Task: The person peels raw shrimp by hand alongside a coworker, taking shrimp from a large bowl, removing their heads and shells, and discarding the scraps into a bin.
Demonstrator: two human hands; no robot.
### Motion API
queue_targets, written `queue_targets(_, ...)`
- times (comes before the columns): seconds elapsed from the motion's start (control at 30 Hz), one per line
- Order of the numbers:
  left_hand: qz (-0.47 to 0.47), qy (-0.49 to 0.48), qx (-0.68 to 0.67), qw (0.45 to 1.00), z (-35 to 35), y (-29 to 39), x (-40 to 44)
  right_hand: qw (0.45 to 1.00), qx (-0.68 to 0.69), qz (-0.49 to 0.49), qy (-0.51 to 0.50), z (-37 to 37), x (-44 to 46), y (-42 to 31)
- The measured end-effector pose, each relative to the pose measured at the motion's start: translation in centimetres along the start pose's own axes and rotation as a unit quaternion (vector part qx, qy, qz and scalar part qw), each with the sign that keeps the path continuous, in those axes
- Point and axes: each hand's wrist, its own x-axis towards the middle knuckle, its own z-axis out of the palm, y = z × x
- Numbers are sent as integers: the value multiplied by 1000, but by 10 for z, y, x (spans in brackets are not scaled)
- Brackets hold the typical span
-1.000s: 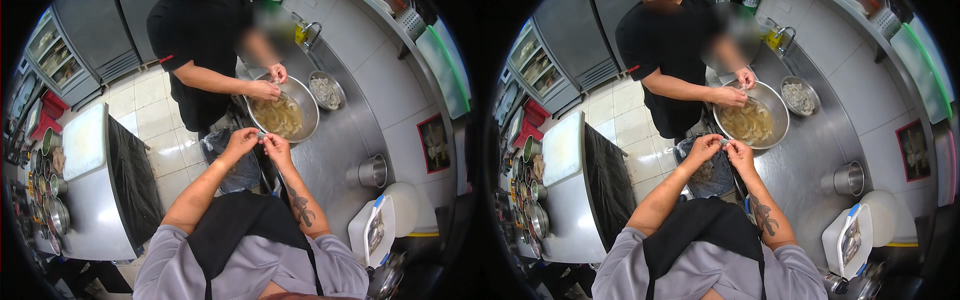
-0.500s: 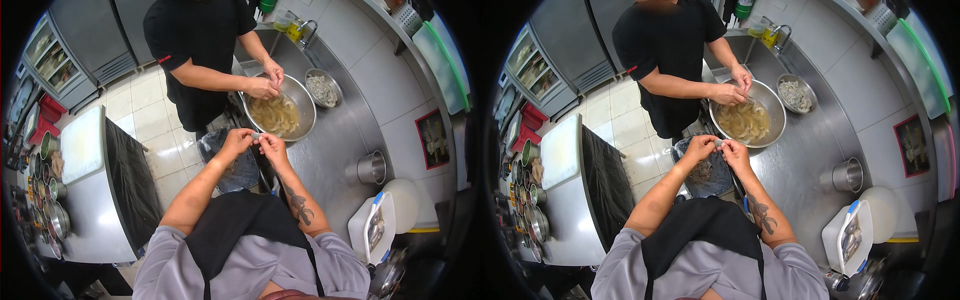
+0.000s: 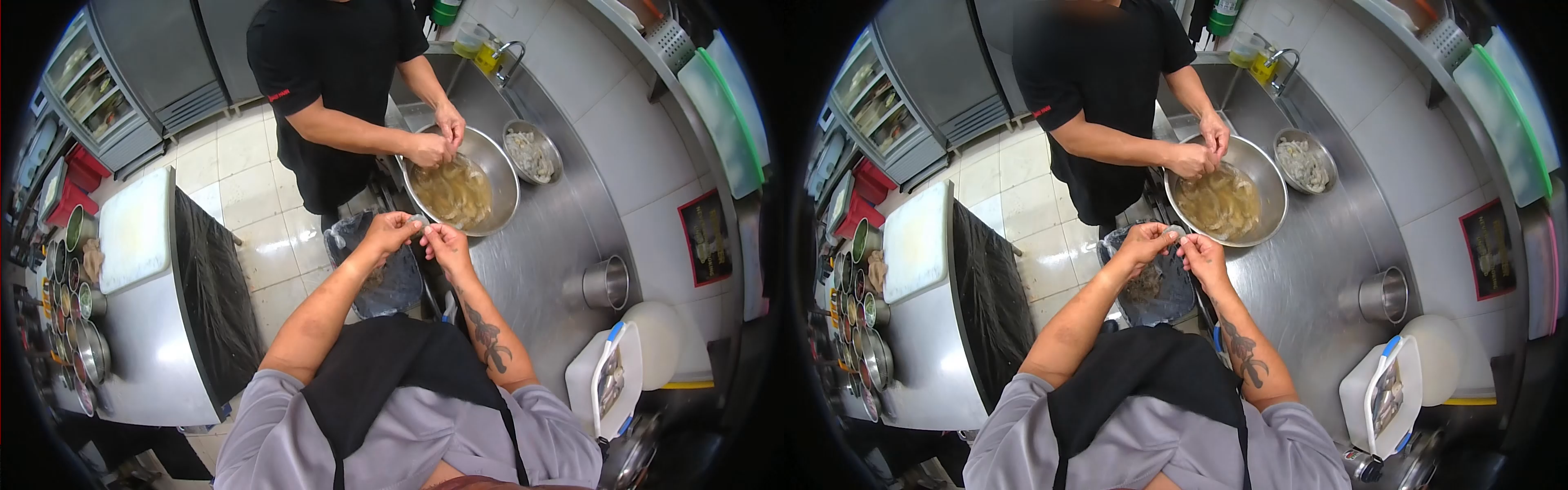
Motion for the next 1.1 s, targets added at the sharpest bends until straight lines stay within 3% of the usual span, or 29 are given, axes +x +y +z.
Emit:
queue_targets(0.3, -25, 3, 18, 1000, 0, 7, -1, 999, -15, 24, -29, 1, -2, -2)
queue_targets(0.4, -15, 7, -33, 999, 3, 3, 1, 999, -7, 7, -46, 1, -4, -1)
queue_targets(0.47, -57, 34, -129, 989, 6, 7, -4, 999, -12, -5, -49, 3, -3, -1)
queue_targets(0.73, -31, 47, -171, 984, 14, 11, -9, 995, -68, -44, -62, 3, -3, 2)
queue_targets(0.97, 23, 58, -159, 985, 5, 11, -1, 978, -180, -95, -52, 3, -11, 6)
queue_targets(1.03, 16, 71, -151, 986, 5, 7, 4, 932, -302, -184, -78, 1, -11, 8)
queue_targets(1.1, 44, 65, -30, 996, 8, 0, 6, 920, -345, -173, -62, -4, -9, 7)
